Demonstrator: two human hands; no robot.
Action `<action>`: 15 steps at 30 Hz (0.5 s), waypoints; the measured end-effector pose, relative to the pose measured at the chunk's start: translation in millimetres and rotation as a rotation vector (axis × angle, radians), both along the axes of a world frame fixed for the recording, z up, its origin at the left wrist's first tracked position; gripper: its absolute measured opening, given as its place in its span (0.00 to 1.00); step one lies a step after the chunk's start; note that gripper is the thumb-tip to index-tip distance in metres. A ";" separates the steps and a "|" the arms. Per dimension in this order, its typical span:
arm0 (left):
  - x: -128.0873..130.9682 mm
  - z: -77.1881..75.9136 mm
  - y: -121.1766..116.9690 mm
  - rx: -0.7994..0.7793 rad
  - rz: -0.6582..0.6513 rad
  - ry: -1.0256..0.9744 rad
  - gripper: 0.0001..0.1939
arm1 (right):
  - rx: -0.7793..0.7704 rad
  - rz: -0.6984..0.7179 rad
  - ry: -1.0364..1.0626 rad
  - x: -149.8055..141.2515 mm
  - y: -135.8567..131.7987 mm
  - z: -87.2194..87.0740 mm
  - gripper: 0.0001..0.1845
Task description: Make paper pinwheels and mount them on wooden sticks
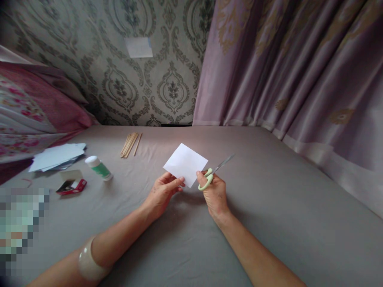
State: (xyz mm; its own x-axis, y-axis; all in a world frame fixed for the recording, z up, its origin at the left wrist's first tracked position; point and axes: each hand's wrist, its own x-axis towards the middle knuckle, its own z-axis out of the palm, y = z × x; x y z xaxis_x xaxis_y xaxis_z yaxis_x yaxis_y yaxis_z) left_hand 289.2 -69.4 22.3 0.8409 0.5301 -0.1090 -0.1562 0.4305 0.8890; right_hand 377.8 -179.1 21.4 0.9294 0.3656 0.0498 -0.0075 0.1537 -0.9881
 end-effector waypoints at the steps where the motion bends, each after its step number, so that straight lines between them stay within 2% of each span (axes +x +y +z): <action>1: 0.2 0.1 0.0 0.005 0.011 -0.004 0.16 | -0.023 0.009 -0.014 -0.6 -0.4 0.4 0.21; 5: 2.0 3.9 7.5 0.002 0.080 -0.013 0.16 | -0.208 0.086 -0.087 0.8 -7.1 7.0 0.25; 10: 3.9 12.6 26.1 -0.025 0.200 -0.064 0.16 | -0.590 0.499 -0.210 -1.3 -18.4 21.2 0.35; 15: 2.1 22.2 30.7 -0.033 0.227 -0.057 0.17 | -0.717 0.726 -0.330 -11.0 -20.7 23.3 0.34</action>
State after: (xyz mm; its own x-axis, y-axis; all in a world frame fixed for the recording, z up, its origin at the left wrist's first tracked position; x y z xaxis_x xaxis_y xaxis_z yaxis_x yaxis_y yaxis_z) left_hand 291.3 -38.6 44.5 0.7055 0.7036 -0.0848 -0.3023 0.4070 0.8620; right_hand 366.8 -199.8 44.7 0.4575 0.8693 -0.1871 0.4205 -0.3969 -0.8159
